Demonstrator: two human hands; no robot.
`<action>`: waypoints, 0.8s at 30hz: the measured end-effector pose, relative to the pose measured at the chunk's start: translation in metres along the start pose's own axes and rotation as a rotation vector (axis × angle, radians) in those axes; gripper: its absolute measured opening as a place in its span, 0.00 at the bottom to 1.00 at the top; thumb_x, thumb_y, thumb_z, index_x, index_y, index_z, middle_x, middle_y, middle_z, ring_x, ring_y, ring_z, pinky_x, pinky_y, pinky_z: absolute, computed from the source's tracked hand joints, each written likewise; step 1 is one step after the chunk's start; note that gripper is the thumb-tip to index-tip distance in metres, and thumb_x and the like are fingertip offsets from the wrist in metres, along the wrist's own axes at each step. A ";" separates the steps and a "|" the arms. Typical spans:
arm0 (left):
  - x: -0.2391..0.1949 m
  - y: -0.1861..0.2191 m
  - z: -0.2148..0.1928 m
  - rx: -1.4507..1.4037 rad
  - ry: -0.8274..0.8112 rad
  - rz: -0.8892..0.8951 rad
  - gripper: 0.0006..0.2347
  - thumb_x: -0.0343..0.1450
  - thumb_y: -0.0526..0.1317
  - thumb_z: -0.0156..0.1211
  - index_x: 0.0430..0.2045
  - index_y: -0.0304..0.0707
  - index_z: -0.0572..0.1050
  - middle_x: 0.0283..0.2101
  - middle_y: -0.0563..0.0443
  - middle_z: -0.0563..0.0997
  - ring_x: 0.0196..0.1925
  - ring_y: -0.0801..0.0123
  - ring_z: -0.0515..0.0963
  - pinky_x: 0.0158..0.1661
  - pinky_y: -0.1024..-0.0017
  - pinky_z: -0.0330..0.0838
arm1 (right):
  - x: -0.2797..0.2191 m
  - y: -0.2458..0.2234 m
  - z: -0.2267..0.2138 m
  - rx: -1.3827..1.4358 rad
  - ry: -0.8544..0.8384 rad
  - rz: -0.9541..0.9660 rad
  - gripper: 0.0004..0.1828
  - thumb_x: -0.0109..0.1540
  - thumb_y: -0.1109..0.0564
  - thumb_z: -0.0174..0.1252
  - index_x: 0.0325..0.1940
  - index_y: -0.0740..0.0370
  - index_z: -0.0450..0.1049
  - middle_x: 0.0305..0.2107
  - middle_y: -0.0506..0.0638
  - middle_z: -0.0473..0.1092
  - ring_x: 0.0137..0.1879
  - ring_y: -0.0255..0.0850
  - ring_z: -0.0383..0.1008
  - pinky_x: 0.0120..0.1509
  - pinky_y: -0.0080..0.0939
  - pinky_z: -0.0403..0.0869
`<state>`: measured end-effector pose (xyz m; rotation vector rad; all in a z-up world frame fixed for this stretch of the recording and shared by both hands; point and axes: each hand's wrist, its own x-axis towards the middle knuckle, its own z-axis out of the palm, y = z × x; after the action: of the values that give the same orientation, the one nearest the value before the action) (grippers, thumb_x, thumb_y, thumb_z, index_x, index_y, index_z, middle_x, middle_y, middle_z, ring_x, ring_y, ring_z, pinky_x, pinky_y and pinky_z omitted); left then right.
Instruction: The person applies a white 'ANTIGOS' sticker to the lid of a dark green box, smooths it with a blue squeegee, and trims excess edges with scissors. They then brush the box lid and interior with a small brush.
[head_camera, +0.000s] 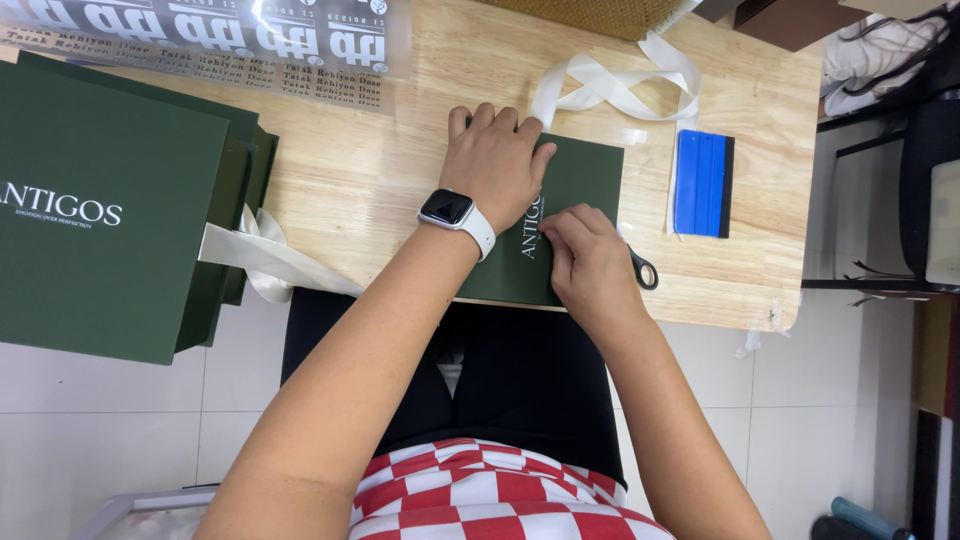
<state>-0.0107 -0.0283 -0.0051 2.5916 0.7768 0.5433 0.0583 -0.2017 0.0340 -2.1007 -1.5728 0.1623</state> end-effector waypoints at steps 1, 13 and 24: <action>0.000 0.000 0.000 0.000 0.000 -0.001 0.16 0.77 0.51 0.44 0.44 0.43 0.78 0.37 0.45 0.79 0.47 0.57 0.74 0.56 0.52 0.53 | 0.000 0.000 0.001 0.001 0.000 0.000 0.07 0.68 0.62 0.56 0.41 0.57 0.79 0.32 0.49 0.73 0.45 0.50 0.77 0.52 0.47 0.77; 0.000 0.001 -0.001 0.000 -0.018 -0.019 0.16 0.77 0.50 0.45 0.45 0.43 0.78 0.37 0.46 0.79 0.47 0.59 0.73 0.56 0.53 0.53 | -0.006 0.007 0.008 -0.002 0.078 -0.067 0.07 0.67 0.63 0.57 0.40 0.55 0.80 0.32 0.47 0.74 0.43 0.47 0.77 0.51 0.43 0.77; 0.000 0.003 -0.003 0.001 0.014 -0.001 0.16 0.76 0.51 0.46 0.41 0.43 0.78 0.35 0.46 0.79 0.45 0.58 0.74 0.55 0.52 0.54 | -0.017 0.009 0.014 -0.042 0.194 -0.147 0.08 0.66 0.65 0.59 0.40 0.56 0.82 0.32 0.47 0.75 0.42 0.46 0.78 0.50 0.42 0.78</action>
<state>-0.0112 -0.0298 -0.0018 2.5910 0.7830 0.5621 0.0552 -0.2147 0.0149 -1.9571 -1.6161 -0.1234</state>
